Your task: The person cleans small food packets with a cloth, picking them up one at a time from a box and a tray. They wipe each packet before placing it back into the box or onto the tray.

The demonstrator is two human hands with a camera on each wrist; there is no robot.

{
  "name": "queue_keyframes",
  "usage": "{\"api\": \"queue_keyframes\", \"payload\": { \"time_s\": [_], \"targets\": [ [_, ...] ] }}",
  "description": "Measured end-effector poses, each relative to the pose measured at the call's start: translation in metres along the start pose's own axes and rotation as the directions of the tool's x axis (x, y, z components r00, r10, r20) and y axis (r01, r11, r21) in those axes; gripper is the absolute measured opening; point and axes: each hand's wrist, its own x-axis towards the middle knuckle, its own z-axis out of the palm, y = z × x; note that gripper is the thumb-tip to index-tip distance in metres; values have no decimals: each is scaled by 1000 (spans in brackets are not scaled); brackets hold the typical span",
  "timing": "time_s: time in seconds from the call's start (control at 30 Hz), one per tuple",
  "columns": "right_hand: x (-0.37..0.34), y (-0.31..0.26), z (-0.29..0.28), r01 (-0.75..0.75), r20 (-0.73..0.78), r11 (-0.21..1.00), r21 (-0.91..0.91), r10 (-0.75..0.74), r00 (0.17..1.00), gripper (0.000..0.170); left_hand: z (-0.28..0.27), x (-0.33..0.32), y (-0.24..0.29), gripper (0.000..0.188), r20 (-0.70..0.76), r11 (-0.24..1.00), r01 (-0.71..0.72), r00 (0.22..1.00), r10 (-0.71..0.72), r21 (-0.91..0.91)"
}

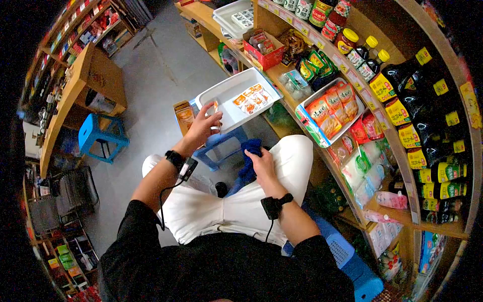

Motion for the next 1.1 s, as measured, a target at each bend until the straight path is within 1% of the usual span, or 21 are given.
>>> {"api": "queue_keyframes", "payload": {
  "time_s": [0.03,0.07,0.1,0.17,0.23,0.3,0.33,0.37,0.47,0.5,0.6,0.63,0.7,0.73,0.8,0.83,0.9,1.03,1.07,1.1],
  "targets": [
    [0,1,-2,-1,1,1000,6,1,1000,26,4,7,4,87,-43,990,21,999,-15,138],
    [0,3,-4,-4,-21,1000,23,5,1000,27,8,18,0,88,-92,981,-12,995,30,193],
    [0,4,-5,-5,-40,999,42,7,999,29,11,31,-5,88,-94,980,-13,995,33,200],
    [-1,5,-8,-18,-52,998,58,21,998,30,13,58,-12,81,-139,946,-65,984,114,317],
    [0,3,-9,-26,-61,997,73,30,998,31,20,74,-9,69,-180,945,11,982,51,328],
    [-3,-2,-10,-71,-65,994,82,76,995,32,20,93,-14,60,-191,974,24,981,21,227],
    [-6,-4,-9,-48,-44,993,108,53,998,33,21,101,-15,55,-207,970,71,978,-22,232],
    [-5,-2,-10,-44,-38,993,113,49,998,33,24,109,-17,61,-238,977,111,969,-65,185],
    [-1,2,-13,-75,-31,987,142,80,996,35,27,127,-27,76,-292,966,186,948,-128,178],
    [0,2,-12,-72,-27,987,146,77,997,35,26,133,-31,76,-294,966,183,948,-124,182],
    [0,1,-11,-99,-28,988,121,103,994,35,21,153,-50,89,-266,981,170,954,-141,90],
    [0,-1,-10,-100,-28,987,125,104,994,35,20,157,-52,89,-266,981,172,953,-142,94],
    [-4,-7,-8,-149,0,977,155,151,989,36,20,164,-60,81,-218,970,217,957,-189,112],
    [-3,-6,-7,-151,1,976,155,153,988,36,19,169,-63,81,-219,969,219,957,-191,112],
    [-2,-2,-6,-129,14,970,206,129,992,37,22,173,-64,81,-203,977,212,958,-203,21],
    [-1,-1,-6,-130,14,970,204,130,991,37,24,171,-61,81,-203,977,212,958,-204,19],
    [0,-3,-5,-161,35,968,194,157,987,36,28,166,-55,81,-163,956,290,942,-293,-47],
    [-6,-17,-2,-194,39,956,220,190,981,35,30,167,-53,75,-169,965,262,951,-257,10],
    [-6,-16,-2,-201,36,956,212,198,980,34,24,168,-51,68,-42,960,272,962,-269,70],
    [-6,-15,-1,-208,34,957,204,206,978,34,23,164,-46,64,85,954,271,955,-283,130]
  ]
}}
